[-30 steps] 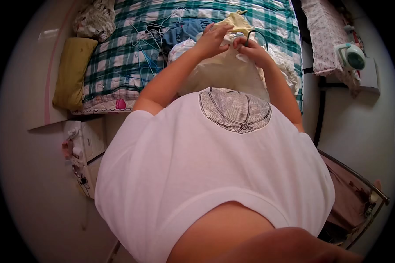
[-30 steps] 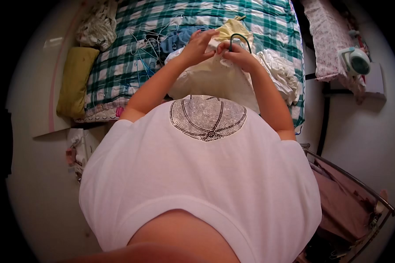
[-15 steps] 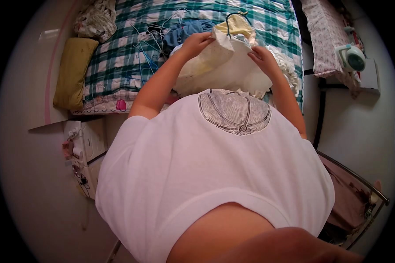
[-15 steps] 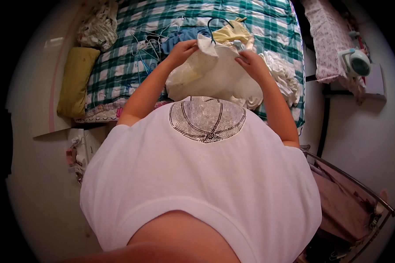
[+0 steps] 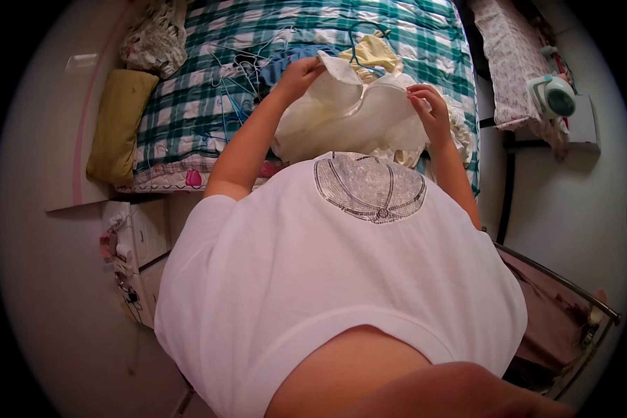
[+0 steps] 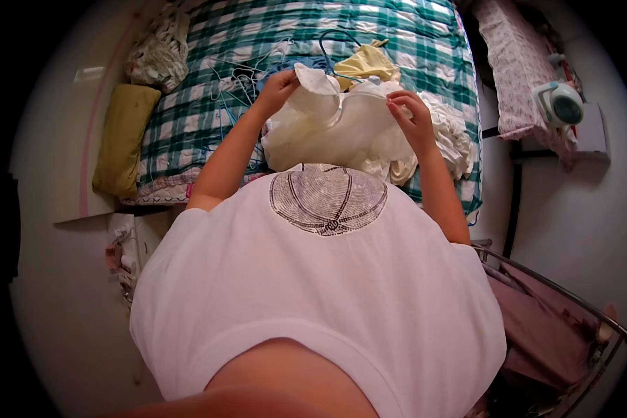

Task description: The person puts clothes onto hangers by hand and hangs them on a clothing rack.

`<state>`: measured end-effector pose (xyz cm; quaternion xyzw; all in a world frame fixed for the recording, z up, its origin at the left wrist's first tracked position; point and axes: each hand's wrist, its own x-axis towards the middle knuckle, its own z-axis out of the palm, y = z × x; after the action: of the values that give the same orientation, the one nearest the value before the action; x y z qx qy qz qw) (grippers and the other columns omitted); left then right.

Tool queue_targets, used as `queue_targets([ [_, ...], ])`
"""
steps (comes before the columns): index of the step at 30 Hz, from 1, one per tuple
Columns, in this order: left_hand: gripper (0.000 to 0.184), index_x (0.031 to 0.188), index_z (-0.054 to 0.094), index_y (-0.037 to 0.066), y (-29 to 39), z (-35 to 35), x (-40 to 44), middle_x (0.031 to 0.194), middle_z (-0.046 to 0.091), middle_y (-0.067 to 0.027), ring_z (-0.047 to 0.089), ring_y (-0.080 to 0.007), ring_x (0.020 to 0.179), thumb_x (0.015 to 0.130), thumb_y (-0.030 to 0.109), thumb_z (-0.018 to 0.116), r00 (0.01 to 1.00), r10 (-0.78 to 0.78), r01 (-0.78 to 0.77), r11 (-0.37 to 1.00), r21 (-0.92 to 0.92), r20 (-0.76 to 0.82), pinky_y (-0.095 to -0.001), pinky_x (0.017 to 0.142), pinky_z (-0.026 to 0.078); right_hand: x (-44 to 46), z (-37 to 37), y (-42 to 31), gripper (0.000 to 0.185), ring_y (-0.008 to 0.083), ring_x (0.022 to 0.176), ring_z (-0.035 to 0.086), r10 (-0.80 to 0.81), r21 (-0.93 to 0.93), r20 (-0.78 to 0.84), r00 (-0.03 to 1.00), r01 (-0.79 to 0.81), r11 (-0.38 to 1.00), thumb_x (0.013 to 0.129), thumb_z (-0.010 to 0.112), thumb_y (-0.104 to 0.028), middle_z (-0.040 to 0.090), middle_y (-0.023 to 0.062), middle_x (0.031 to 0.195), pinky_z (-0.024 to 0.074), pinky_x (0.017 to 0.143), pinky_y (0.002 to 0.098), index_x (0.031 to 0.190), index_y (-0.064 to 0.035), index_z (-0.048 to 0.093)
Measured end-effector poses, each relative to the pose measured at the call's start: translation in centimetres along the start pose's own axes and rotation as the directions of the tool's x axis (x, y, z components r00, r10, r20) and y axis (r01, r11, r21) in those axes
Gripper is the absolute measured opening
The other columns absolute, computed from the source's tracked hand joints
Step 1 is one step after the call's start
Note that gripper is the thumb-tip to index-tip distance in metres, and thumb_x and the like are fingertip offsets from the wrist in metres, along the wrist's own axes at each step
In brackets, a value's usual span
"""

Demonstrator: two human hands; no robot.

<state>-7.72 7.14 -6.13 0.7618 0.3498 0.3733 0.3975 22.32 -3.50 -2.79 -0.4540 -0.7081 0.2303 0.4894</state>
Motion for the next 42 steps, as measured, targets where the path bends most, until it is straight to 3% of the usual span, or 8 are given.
queue_targets([
  [9,0.021,0.1,0.059,0.008,2.2,-0.1,0.6,0.082,0.059,-0.0132,0.056,-0.0276,0.074,0.083,0.019,0.053,0.996,0.092,-0.091,0.986,0.14,0.0,-0.032,0.064,0.043,1.6,-0.1,0.6,0.024,0.0202,0.082,0.056,0.209,-0.147,0.256,0.944,-0.176,0.973,0.073,0.061,-0.001,0.058,0.0061,0.094,0.0439,0.072,0.0273,0.096,-0.0053,0.06],
  [12,0.022,0.099,0.06,0.009,2.8,0.1,0.3,0.08,0.059,-0.0129,0.057,-0.0273,0.072,0.082,0.021,0.054,0.999,-0.04,0.034,0.981,0.191,0.029,-0.0323,0.063,0.043,1.9,0.4,0.5,0.022,0.0204,0.081,0.057,0.177,-0.076,0.014,0.984,-0.176,0.981,0.072,0.059,0.003,0.058,0.007,0.093,0.0445,0.071,0.0269,0.093,-0.0041,0.061],
  [18,0.022,0.096,0.061,0.009,1.4,0.7,0.3,0.076,0.059,-0.0122,0.057,-0.0267,0.069,0.082,0.024,0.053,0.999,-0.025,0.032,0.975,0.22,-0.032,-0.032,0.061,0.042,2.9,2.1,-2.4,0.022,0.0193,0.086,0.056,-0.109,-0.219,0.178,0.978,0.147,0.964,0.074,0.059,-0.002,0.058,0.007,0.097,0.0433,0.073,0.0283,0.096,-0.0053,0.059],
  [21,0.021,0.096,0.061,0.008,1.1,0.1,0.3,0.076,0.059,-0.0121,0.056,-0.0272,0.069,0.082,0.023,0.053,0.998,-0.041,0.049,0.974,0.221,-0.043,-0.0321,0.061,0.042,2.7,1.1,-1.4,0.025,0.0226,0.092,0.054,0.065,-0.012,0.22,0.973,-0.064,0.998,0.074,0.061,-0.006,0.057,0.007,0.101,0.0427,0.078,0.0303,0.099,-0.0065,0.058],
  [26,0.021,0.095,0.061,0.008,1.7,-0.2,0.2,0.076,0.059,-0.0123,0.057,-0.0267,0.069,0.082,0.023,0.054,0.999,0.026,-0.02,0.99,0.137,-0.041,-0.032,0.06,0.042,3.7,0.0,0.2,0.034,0.0228,0.091,0.054,-0.048,-0.336,0.232,0.971,0.127,0.933,0.078,0.062,-0.022,0.058,0.0113,0.099,0.0419,0.077,0.0294,0.105,-0.0036,0.055],
  [29,0.021,0.094,0.06,0.007,1.6,-0.2,0.4,0.076,0.059,-0.013,0.057,-0.0251,0.068,0.082,0.022,0.053,0.999,-0.005,0.01,0.987,0.161,-0.033,-0.0318,0.06,0.042,2.9,0.1,1.7,0.035,0.0244,0.085,0.056,0.478,-0.21,0.384,0.79,-0.429,0.878,0.08,0.061,-0.024,0.059,0.013,0.092,0.0433,0.074,0.0294,0.106,-0.0015,0.054],
  [33,0.021,0.095,0.06,0.006,0.5,-0.4,0.5,0.077,0.059,-0.0138,0.058,-0.022,0.068,0.083,0.021,0.052,0.992,-0.122,0.116,0.984,0.136,0.036,-0.0313,0.06,0.042,3.1,0.8,1.7,0.028,0.0228,0.078,0.058,0.445,-0.369,0.451,0.774,-0.292,0.882,0.082,0.058,-0.022,0.06,0.0113,0.087,0.0438,0.067,0.0275,0.101,-0.001,0.054],
  [42,0.02,0.099,0.059,0.007,2.0,2.2,1.2,0.089,0.061,-0.0123,0.058,-0.0235,0.08,0.082,0.016,0.051,0.973,0.027,-0.069,0.982,0.176,0.227,-0.0301,0.071,0.043,4.9,4.5,-2.8,0.04,0.0206,0.094,0.052,0.217,-0.006,0.354,0.91,-0.23,0.973,0.073,0.067,-0.013,0.052,0.0089,0.105,0.0422,0.078,0.0307,0.111,-0.0108,0.053],
])
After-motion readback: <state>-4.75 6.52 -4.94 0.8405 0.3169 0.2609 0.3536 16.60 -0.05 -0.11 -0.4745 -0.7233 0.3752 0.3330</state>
